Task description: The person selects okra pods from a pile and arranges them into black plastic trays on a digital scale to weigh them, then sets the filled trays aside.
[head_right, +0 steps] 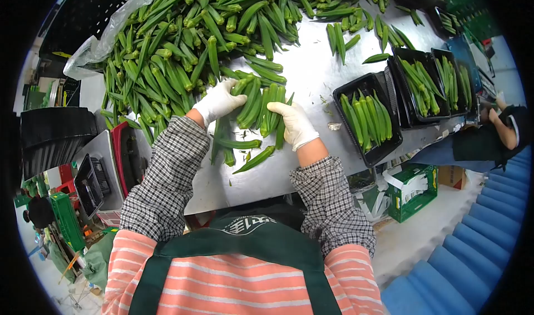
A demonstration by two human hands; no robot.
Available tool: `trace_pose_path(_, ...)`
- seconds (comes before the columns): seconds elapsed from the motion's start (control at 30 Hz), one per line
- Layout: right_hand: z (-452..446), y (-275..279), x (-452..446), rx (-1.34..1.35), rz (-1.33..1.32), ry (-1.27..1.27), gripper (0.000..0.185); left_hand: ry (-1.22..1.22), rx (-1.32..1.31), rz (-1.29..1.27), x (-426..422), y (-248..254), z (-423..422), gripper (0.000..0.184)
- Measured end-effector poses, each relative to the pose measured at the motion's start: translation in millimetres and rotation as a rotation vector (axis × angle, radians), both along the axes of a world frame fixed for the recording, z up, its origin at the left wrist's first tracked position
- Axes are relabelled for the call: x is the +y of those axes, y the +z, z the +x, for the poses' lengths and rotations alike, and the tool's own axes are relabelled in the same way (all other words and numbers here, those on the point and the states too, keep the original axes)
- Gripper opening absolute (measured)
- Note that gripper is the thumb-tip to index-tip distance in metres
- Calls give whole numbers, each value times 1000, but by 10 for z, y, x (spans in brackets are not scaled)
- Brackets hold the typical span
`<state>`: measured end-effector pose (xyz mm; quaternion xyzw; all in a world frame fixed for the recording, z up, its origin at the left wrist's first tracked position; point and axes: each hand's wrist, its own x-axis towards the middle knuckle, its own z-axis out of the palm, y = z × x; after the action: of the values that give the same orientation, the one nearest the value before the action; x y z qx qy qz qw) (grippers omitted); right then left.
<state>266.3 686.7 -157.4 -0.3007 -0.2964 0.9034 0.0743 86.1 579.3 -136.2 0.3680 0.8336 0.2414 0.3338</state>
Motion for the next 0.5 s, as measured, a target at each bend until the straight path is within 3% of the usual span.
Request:
trace_pose_path(0.13,-97,49,-92,-12,30,-64,28,87,-740,298,-64,12,80,41)
trace_pose_path(0.23,-86,310,-138,78,210,-29,32,221,-1241,550,-182,68,151,39)
trace_pose_path(0.27,-81,443,-155,73,274,17,35,268,-1414,522,-260,227,154,43)
trace_pose_path(0.4,-145,726,-310,153,430,104,38,226,-1220,647,-518,429,271,47)
trace_pose_path(0.5,-220,974,-430,179,283,178,40,323,-1425,865,-790,582,281,43)
